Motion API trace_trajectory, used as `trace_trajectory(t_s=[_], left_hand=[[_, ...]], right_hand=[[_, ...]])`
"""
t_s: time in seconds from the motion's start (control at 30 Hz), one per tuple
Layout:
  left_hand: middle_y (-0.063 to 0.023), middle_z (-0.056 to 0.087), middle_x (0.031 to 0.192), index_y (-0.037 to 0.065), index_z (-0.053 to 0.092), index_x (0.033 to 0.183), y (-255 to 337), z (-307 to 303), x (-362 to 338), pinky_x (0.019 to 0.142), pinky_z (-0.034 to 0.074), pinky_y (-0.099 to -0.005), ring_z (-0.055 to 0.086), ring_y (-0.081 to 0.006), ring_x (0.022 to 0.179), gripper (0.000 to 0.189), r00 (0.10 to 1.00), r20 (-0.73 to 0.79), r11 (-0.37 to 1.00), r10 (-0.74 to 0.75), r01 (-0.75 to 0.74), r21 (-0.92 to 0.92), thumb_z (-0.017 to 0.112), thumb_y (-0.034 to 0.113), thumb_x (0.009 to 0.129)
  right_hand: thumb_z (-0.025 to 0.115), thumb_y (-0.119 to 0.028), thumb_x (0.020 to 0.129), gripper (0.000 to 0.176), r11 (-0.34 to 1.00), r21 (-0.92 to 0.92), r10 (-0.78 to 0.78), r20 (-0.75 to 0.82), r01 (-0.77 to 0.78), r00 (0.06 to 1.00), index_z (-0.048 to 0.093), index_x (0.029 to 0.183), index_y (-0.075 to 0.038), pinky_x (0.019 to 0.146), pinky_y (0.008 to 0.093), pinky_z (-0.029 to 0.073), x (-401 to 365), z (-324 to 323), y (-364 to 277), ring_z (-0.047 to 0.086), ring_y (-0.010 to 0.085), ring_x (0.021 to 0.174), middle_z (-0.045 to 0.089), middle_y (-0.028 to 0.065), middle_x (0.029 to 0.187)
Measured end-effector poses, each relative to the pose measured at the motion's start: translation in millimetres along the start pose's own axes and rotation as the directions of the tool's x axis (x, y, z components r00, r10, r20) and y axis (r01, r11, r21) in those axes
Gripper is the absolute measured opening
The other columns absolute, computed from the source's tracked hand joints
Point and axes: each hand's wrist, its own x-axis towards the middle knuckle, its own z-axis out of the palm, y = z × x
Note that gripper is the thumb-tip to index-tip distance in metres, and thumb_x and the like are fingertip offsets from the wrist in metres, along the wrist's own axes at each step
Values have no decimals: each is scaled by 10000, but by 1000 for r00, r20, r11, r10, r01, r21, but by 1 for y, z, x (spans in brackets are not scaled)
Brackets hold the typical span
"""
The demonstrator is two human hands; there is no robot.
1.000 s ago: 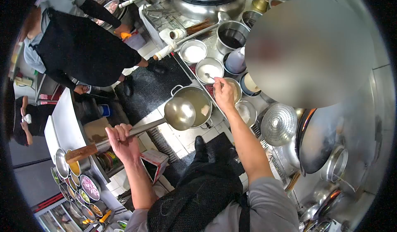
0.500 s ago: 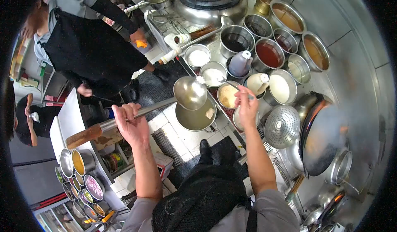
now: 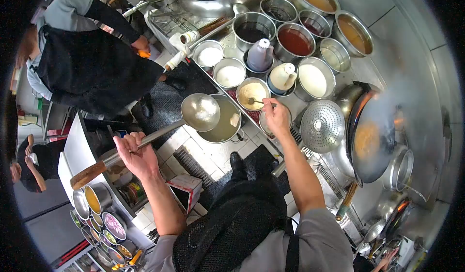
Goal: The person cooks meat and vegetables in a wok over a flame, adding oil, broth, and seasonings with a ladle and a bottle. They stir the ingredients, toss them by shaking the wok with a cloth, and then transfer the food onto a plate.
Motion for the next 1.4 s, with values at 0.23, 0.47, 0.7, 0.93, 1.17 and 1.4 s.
trace_trajectory(t_s=[0.23, 0.47, 0.7, 0.93, 1.17, 1.4], left_hand=[[6, 298, 600, 137, 323, 688, 0, 12, -8, 737, 341, -329, 331, -139, 656, 436, 1000, -5, 999, 25, -25, 30, 503, 286, 1057], [14, 305, 600, 142, 322, 689, -2, 38, -20, 713, 328, -322, 346, -135, 656, 441, 995, 97, 997, -37, 43, -58, 491, 309, 1060], [16, 321, 601, 127, 360, 664, 19, 46, -36, 707, 344, -309, 338, -132, 647, 468, 987, 148, 987, -57, 78, -140, 459, 328, 1075], [16, 313, 603, 137, 332, 666, 19, 43, -46, 703, 314, -313, 320, -127, 638, 454, 976, 211, 994, -52, 71, -82, 457, 286, 1076], [11, 314, 613, 119, 351, 659, 19, 42, -49, 726, 337, -321, 338, -131, 649, 467, 976, 206, 993, -70, 88, -79, 463, 301, 1074], [9, 310, 614, 122, 349, 664, 14, 50, -52, 736, 345, -324, 340, -135, 651, 462, 960, 272, 992, -65, 91, -84, 461, 302, 1075]], right_hand=[[562, -255, 1020, 300, 852, 501, 124, 90, -152, 988, 646, 1143, 5, 495, 228, 452, -10, -9, 4, 522, 78, 580, 634, 54, 806], [548, -262, 1026, 342, 761, 648, 21, 1, -17, 1000, 629, 1146, 48, 481, 237, 443, -43, -67, -40, 529, 82, 583, 634, 73, 819], [535, -229, 1019, 246, 975, 199, 119, -68, -103, 991, 687, 1069, -42, 503, 240, 436, -64, -113, 2, 530, 65, 574, 637, 4, 740], [576, -230, 981, 253, 995, 47, 90, 15, -91, 996, 715, 1041, -27, 596, 296, 494, -49, -81, 18, 648, 144, 676, 694, 56, 753], [563, -220, 999, 260, 875, 429, 203, 99, -226, 974, 692, 1080, -9, 484, 235, 425, -55, -79, 34, 523, 71, 568, 641, 28, 755], [584, -256, 1010, 313, 756, 616, 249, 44, -223, 967, 655, 1128, 25, 468, 230, 410, -72, -116, 41, 510, 71, 575, 634, 48, 816]])
